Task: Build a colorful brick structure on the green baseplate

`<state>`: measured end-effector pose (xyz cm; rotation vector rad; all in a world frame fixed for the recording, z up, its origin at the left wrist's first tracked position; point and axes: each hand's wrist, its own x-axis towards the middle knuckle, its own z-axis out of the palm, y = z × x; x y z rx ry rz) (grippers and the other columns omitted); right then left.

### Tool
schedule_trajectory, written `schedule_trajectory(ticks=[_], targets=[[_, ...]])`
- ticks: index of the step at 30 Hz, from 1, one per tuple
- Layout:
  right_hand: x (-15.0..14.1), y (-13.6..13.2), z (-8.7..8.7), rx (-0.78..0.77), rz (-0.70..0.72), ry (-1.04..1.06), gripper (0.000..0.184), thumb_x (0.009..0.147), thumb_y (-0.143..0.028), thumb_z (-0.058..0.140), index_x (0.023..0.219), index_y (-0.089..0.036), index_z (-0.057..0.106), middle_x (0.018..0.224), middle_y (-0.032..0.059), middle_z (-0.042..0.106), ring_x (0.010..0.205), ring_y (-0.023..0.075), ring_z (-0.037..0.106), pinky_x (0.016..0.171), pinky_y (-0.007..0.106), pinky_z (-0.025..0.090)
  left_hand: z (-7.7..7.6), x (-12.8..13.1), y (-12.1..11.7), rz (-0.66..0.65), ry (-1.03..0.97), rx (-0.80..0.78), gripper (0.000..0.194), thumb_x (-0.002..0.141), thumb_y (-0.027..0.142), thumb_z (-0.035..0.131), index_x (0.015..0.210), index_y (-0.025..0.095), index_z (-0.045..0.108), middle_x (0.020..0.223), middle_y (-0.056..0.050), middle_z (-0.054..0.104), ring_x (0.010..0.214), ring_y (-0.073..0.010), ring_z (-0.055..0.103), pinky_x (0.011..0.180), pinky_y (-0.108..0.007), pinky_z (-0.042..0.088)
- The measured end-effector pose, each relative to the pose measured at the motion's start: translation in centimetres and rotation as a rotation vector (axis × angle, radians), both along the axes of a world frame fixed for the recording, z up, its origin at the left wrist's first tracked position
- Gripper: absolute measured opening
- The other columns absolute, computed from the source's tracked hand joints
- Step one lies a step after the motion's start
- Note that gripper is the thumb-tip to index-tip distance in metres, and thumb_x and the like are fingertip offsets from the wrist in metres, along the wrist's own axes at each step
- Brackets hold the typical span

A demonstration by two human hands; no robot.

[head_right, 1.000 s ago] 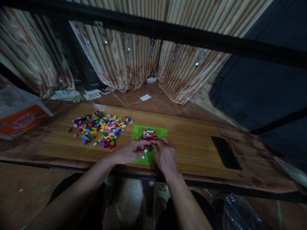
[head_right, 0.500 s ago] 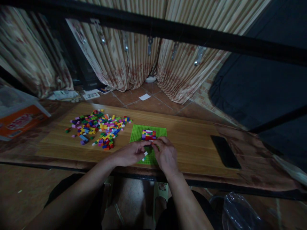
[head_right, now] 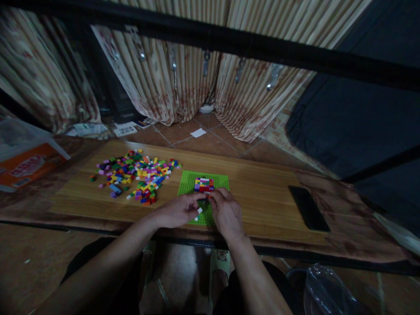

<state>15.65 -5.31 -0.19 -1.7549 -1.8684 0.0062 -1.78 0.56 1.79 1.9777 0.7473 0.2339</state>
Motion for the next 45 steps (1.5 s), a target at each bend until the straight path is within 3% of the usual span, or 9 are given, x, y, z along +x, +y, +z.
schedule_trajectory(ticks=[7,16,23,28,33,38,45], targets=[[0.1,-0.2,0.1,0.012,-0.005,0.0,0.026,0.093,-0.026,0.046,0.098,-0.02,0.071,0.105,0.0082,0.067,0.091,0.0211,0.064,0.08,0.034,0.051,-0.2,-0.1,-0.1,-0.002,-0.035,0.027,0.056,0.08,0.021,0.049,0.136,0.02,0.047,0.073,0.0,0.062,0.061,-0.013,0.053,0.056,-0.024,0.038],[0.2,-0.3,-0.6,0.058,-0.037,0.021,0.024,0.09,-0.027,0.051,0.097,-0.024,0.073,0.113,0.008,0.067,0.099,0.0233,0.064,0.086,0.039,0.051,0.2,0.0,-0.6,0.015,0.022,0.057,0.063,0.079,0.018,0.049,0.141,0.019,0.04,0.074,-0.001,0.064,0.064,-0.0139,0.056,0.06,-0.025,0.04],[0.6,0.0,0.0,0.053,-0.151,0.417,0.027,0.084,-0.038,0.057,0.096,-0.018,0.072,0.1,0.01,0.07,0.087,0.0223,0.066,0.074,0.035,0.052,0.1,0.0,-0.8,0.0,0.036,0.092,0.067,0.078,0.016,0.048,0.144,0.021,0.036,0.072,-0.001,0.065,0.063,-0.0143,0.056,0.062,-0.026,0.04],[0.7,1.1,-0.8,-0.121,-0.283,0.768,0.043,0.075,-0.05,0.063,0.097,-0.014,0.071,0.087,0.0105,0.073,0.069,0.0208,0.066,0.06,0.032,0.051,0.2,-0.1,-0.8,0.01,0.024,0.078,0.067,0.078,0.017,0.05,0.144,0.019,0.037,0.066,0.0,0.063,0.059,-0.0143,0.054,0.061,-0.026,0.039],[0.1,1.7,-1.5,-0.223,-0.267,0.855,0.04,0.069,-0.046,0.069,0.095,-0.016,0.072,0.088,0.0094,0.074,0.072,0.0208,0.067,0.057,0.03,0.052,0.2,-0.2,-0.8,0.015,0.037,0.092,0.069,0.077,0.016,0.049,0.144,0.019,0.036,0.067,0.0,0.063,0.059,-0.0148,0.054,0.061,-0.027,0.039],[-0.4,1.6,-1.7,-0.212,-0.286,0.985,0.041,0.067,-0.045,0.071,0.095,-0.015,0.071,0.079,0.0066,0.073,0.058,0.0175,0.065,0.052,0.03,0.054,0.0,-0.1,-0.9,0.022,0.036,0.09,0.068,0.076,0.016,0.05,0.143,0.021,0.038,0.068,0.0,0.063,0.062,-0.0151,0.055,0.063,-0.027,0.04],[-0.9,1.8,-2.1,-0.19,-0.277,1.037,0.041,0.065,-0.044,0.072,0.093,-0.014,0.07,0.078,0.0064,0.073,0.059,0.0186,0.066,0.057,0.034,0.056,-0.2,-0.3,-0.4,0.039,-0.014,0.038,0.053,0.079,0.018,0.05,0.132,0.021,0.052,0.074,0.0,0.063,0.064,-0.0132,0.054,0.062,-0.025,0.039]])
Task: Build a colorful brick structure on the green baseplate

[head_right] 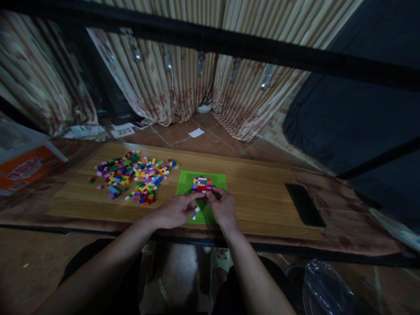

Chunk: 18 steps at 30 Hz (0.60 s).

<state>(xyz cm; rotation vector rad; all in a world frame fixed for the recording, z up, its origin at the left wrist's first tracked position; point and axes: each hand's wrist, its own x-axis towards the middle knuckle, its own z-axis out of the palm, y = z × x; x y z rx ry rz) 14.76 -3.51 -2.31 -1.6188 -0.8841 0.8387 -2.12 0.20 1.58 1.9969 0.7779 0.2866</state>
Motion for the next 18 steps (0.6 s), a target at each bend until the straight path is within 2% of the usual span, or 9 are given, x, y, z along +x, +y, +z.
schedule_trajectory(ticks=[4,6,8,10,13,18], targets=[[0.6,-0.2,0.6,0.049,-0.048,-0.104,0.042,0.066,-0.048,0.071,0.093,-0.015,0.07,0.085,0.0084,0.073,0.066,0.0194,0.065,0.06,0.033,0.053,-0.3,-0.1,0.4,0.102,-0.171,-0.126,0.039,0.081,0.021,0.054,0.119,0.016,0.061,0.075,-0.001,0.062,0.065,-0.012,0.052,0.061,-0.024,0.04],[0.8,-0.5,1.3,0.116,-0.119,-0.184,0.041,0.069,-0.049,0.069,0.091,-0.015,0.07,0.085,0.0085,0.073,0.068,0.0189,0.064,0.062,0.032,0.051,-0.4,-0.1,0.6,0.195,-0.271,-0.24,0.037,0.08,0.022,0.056,0.116,0.015,0.062,0.076,-0.001,0.063,0.064,-0.0112,0.053,0.061,-0.024,0.042],[0.7,-0.9,1.9,0.18,-0.123,-0.207,0.036,0.073,-0.048,0.066,0.088,-0.016,0.07,0.081,0.0068,0.072,0.068,0.0176,0.063,0.063,0.03,0.049,-0.4,-0.1,0.7,0.296,-0.353,-0.344,0.037,0.078,0.021,0.059,0.115,0.014,0.062,0.078,-0.002,0.064,0.063,-0.0108,0.054,0.062,-0.025,0.044],[0.3,-1.2,2.4,0.192,-0.021,-0.166,0.033,0.076,-0.048,0.064,0.085,-0.017,0.071,0.077,0.0046,0.071,0.067,0.0167,0.062,0.061,0.029,0.047,-0.3,-0.1,0.8,0.382,-0.405,-0.402,0.037,0.075,0.019,0.061,0.112,0.013,0.062,0.078,-0.002,0.064,0.064,-0.0113,0.056,0.063,-0.025,0.045],[-0.6,-1.4,2.6,0.171,0.164,-0.097,0.029,0.076,-0.046,0.065,0.085,-0.019,0.071,0.076,0.002,0.071,0.066,0.0158,0.061,0.061,0.027,0.046,-0.1,0.1,0.9,0.435,-0.451,-0.422,0.035,0.072,0.016,0.063,0.107,0.013,0.064,0.077,-0.002,0.064,0.067,-0.0124,0.058,0.064,-0.025,0.046],[-1.6,-1.2,2.7,0.184,0.234,-0.067,0.023,0.076,-0.042,0.065,0.077,-0.019,0.069,0.069,-0.0005,0.067,0.062,0.0138,0.057,0.061,0.026,0.043,0.1,0.6,0.7,0.403,-0.509,-0.362,0.032,0.072,0.016,0.065,0.104,0.012,0.065,0.075,-0.001,0.062,0.068,-0.0113,0.055,0.066,-0.025,0.044]])
